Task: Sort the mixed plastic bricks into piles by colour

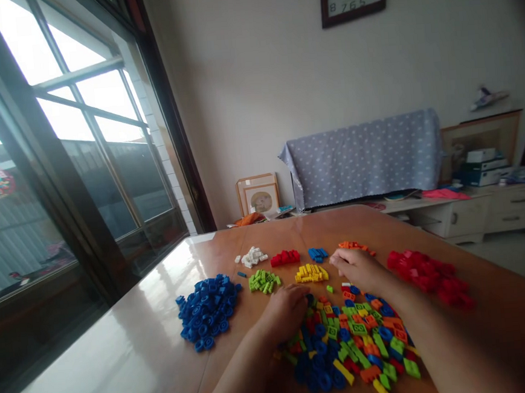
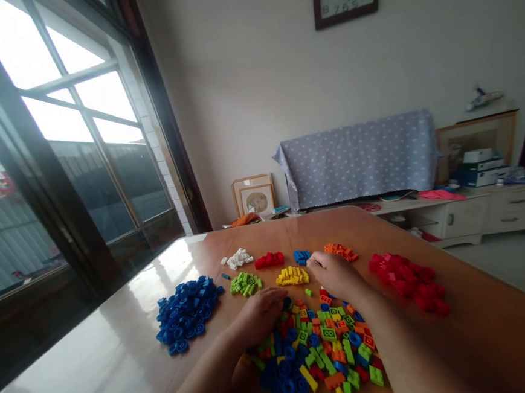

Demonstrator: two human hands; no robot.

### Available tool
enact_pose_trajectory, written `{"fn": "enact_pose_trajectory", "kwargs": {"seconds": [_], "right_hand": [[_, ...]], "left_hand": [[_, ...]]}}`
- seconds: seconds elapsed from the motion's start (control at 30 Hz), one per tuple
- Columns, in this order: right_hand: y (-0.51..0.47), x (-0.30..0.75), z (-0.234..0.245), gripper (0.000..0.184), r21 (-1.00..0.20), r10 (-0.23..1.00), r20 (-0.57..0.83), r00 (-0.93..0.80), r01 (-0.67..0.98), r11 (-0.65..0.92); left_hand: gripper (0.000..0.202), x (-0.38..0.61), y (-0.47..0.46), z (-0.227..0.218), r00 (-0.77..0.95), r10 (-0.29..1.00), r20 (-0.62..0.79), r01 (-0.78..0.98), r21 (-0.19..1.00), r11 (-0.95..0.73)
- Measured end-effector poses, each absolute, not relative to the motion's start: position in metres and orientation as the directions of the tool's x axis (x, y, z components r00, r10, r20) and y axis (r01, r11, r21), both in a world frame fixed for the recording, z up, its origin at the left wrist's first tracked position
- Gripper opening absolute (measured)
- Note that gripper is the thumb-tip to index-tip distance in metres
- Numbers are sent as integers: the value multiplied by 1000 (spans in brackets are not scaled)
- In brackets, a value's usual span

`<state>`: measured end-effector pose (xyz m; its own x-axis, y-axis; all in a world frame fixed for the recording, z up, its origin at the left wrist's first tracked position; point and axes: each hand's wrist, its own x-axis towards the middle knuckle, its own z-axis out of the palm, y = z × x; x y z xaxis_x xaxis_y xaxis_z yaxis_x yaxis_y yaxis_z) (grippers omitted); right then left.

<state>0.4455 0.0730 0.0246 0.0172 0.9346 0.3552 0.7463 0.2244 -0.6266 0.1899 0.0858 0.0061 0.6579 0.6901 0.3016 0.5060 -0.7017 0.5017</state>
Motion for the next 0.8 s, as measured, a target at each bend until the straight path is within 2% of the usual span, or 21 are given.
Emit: {"fn": "enact_pose_trajectory", "kwargs": {"seconds": [0.13,0.27,0.43,0.57,0.73,0.8], "right_hand": [[78,461,17,24,-640,956,285,62,755,142],[83,465,9,24,-618,982,178,62,783,63],[82,455,8,24,-608,994,107,-24,789,85],[76,449,13,26,-556,988,119,-103,817,152],[74,448,14,34,-655,993,-27,-113,752,67],[75,448,13,34,-674,997,-9,-83,737,56]], "left_hand": [[36,189,87,6,692,662,288,499,472,-727],[33,188,86,11,707,660,253,496,487,-718],[33,186,85,14,707,667,236,482,529,-699],[31,187,85,12,698,673,246,474,545,-691],[30,187,86,10,699,667,259,465,544,-698],[30,187,86,11,692,672,264,464,550,-694]]}}
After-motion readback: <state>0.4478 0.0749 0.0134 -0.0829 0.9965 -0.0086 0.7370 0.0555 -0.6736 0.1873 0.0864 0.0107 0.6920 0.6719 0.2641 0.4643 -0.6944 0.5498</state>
